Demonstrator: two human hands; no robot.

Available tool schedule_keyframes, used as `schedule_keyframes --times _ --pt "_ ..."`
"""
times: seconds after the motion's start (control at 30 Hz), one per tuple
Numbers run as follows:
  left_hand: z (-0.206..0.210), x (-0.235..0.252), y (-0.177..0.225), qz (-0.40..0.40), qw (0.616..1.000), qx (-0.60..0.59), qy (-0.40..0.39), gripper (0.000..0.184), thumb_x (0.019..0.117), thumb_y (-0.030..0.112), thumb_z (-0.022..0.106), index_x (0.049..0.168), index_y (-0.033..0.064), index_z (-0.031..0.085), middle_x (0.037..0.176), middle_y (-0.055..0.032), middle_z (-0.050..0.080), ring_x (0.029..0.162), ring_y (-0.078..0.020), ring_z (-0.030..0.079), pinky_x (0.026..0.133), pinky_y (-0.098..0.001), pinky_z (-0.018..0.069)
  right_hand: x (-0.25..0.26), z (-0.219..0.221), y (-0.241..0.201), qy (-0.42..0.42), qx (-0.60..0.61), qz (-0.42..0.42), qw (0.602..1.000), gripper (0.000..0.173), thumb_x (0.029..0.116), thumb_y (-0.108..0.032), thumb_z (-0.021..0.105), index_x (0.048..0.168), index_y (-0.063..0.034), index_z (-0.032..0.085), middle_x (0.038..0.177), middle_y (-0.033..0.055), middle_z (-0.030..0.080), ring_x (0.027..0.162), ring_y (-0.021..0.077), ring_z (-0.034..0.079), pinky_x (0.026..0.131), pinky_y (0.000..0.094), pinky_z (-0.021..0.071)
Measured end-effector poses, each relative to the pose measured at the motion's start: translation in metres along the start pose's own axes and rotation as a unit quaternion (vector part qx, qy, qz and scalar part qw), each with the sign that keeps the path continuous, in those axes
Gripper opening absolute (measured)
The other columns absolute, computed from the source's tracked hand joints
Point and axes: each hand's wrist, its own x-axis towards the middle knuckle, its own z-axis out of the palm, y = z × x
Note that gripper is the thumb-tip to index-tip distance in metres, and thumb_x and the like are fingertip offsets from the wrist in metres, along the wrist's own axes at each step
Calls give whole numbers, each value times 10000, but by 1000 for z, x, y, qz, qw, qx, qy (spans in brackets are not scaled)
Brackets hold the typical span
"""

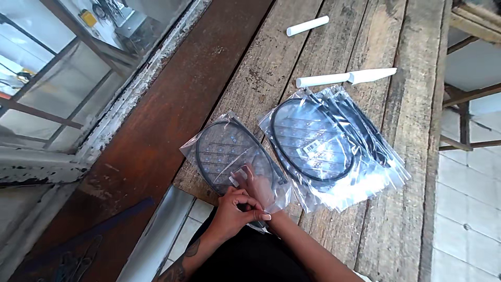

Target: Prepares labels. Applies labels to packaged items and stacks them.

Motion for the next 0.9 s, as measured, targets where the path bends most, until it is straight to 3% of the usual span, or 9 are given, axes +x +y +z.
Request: schedule_keyframes --times 0.13,0.23,0.33,0.43,0.63,0.7,0.73,0.77,0.9 --pt "-45 3 -14 162 948 254 102 335 875 461 759 1085 202 783 1179 38 700 1154 -121 632 998 -360 534 -4 -11 -14 -48 -77 35 995 505 1046 -402 542 1427 -73 506 834 196 713 799 423 717 714 587 560" --pt "-95 13 -32 151 843 512 64 854 895 764 500 1555 222 462 1678 -27 305 1565 -278 226 1232 -643 167 -13 -10 -13 -28 -72 32 997 715 1010 -435 600 1559 -58 340 819 184 713 782 417 718 714 583 564" --pt "-103 15 -44 140 808 570 50 934 899 833 370 1615 233 352 1713 -24 206 1587 -266 141 1230 -681 83 -40 11 38 192 -76 -214 955 555 940 -320 685 1425 -67 596 906 88 752 730 248 734 656 414 612" --pt "-98 15 -47 131 809 570 60 908 917 825 342 1614 244 354 1711 -16 213 1582 -282 161 1238 -664 98 -56 12 67 146 -145 -375 904 420 1035 -234 555 1453 -278 558 1472 62 585 1342 219 571 1124 478 437" --pt "-102 14 -41 130 809 571 46 958 888 858 351 1600 217 386 1688 -60 277 1567 -317 210 1231 -669 134 -18 21 57 173 -148 -224 948 726 1029 -623 364 1524 -108 494 1615 47 429 1507 189 372 1247 547 239" --pt "-103 19 -42 142 802 578 54 967 894 853 339 1595 188 394 1673 -100 306 1555 -346 237 1220 -680 145 -47 1 57 162 -60 -207 963 552 1089 -445 376 1420 -64 599 1452 83 610 1362 210 564 1159 520 410" --pt "-102 23 -44 152 796 583 62 971 903 847 318 1594 169 391 1664 -136 312 1548 -370 250 1211 -694 144 -63 -9 51 157 24 -224 962 477 1096 -355 383 1202 -26 712 1152 128 750 1103 253 720 963 501 557" --pt "-100 30 -45 164 789 588 71 970 915 838 291 1592 149 391 1654 -177 315 1538 -399 260 1199 -715 136 -76 -22 43 115 105 -242 958 500 1114 -328 338 1160 -6 717 1029 146 760 997 272 741 904 470 582" --pt "-68 94 -23 236 784 571 60 920 955 783 225 1579 132 405 1634 -248 311 1511 -464 284 1148 -760 175 -105 -51 41 204 205 -222 931 413 1093 -315 467 1252 -6 689 998 124 765 944 226 749 882 371 601"
